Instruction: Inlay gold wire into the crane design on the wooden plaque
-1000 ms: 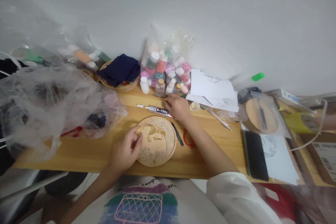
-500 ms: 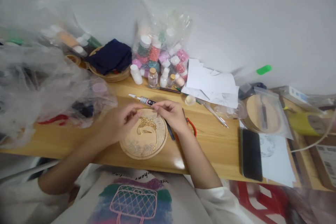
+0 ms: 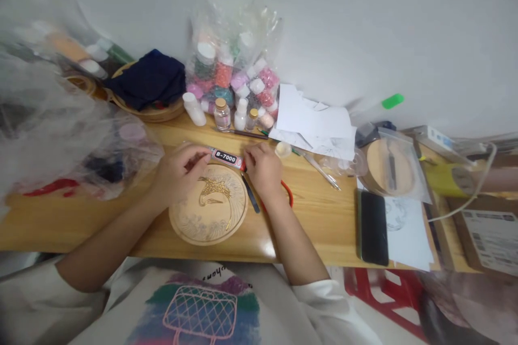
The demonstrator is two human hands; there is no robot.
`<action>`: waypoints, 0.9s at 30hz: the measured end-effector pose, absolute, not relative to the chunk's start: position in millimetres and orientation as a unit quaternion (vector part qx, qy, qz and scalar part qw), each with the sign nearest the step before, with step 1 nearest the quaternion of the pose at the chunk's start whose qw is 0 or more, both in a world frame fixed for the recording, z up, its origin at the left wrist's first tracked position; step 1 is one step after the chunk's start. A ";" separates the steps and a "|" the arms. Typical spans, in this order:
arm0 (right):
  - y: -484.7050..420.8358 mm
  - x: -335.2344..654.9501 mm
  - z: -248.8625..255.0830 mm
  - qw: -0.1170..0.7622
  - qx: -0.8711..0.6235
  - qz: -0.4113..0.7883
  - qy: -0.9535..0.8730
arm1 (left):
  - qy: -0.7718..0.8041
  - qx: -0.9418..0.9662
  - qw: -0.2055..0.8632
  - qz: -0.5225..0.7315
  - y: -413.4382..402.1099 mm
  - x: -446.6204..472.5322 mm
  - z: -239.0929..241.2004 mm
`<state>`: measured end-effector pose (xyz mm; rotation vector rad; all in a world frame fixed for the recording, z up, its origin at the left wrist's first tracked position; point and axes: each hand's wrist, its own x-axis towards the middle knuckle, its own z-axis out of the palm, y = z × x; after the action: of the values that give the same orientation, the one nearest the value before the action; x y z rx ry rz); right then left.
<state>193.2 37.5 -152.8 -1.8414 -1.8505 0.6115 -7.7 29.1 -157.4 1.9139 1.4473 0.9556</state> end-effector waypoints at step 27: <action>68.1 162.0 -148.3 -0.001 -0.659 0.056 -0.750 | 0.579 0.626 0.268 0.449 41.4 -24.8 -155.2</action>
<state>162.0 68.1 -148.3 -2.0723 -2.3584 0.1764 -24.8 41.4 -155.2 1.6883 1.5607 1.2099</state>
